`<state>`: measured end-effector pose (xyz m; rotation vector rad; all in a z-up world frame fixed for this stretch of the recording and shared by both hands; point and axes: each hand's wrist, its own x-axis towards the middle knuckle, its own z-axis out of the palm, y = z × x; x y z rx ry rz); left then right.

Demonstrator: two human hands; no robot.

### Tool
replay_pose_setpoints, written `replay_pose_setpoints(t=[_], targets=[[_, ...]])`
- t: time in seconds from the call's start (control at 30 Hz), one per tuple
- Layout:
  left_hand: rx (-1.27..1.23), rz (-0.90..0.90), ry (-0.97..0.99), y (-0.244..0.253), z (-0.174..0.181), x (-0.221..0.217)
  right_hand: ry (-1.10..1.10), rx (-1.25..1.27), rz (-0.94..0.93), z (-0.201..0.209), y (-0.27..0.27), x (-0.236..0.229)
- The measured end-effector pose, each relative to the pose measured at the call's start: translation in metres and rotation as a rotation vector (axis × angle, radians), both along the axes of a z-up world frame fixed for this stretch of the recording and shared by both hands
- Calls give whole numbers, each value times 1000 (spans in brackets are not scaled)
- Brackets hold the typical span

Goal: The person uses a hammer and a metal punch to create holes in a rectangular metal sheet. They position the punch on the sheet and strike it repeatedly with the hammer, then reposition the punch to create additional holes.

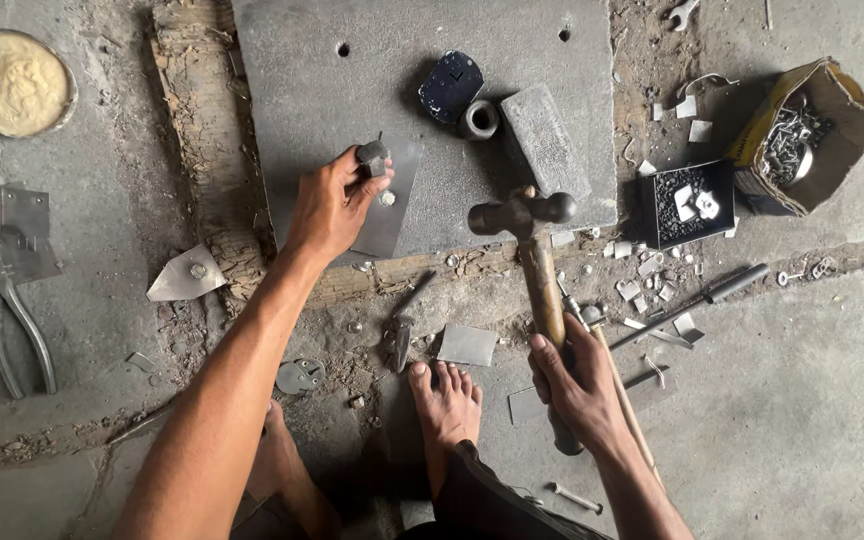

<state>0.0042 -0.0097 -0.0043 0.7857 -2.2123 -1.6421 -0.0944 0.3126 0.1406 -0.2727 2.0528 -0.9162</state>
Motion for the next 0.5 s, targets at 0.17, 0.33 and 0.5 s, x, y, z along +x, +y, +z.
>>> replay_pose_setpoints(t=[0.17, 0.33, 0.5], targets=[[-58, -6, 10, 3, -4, 1, 65, -27, -28, 14, 10, 0], [-249, -133, -221, 14, -9, 2, 321, -704, -140, 40, 37, -3], [-461, -209, -123, 15, -17, 3, 275, -12, 192, 35, 4, -31]])
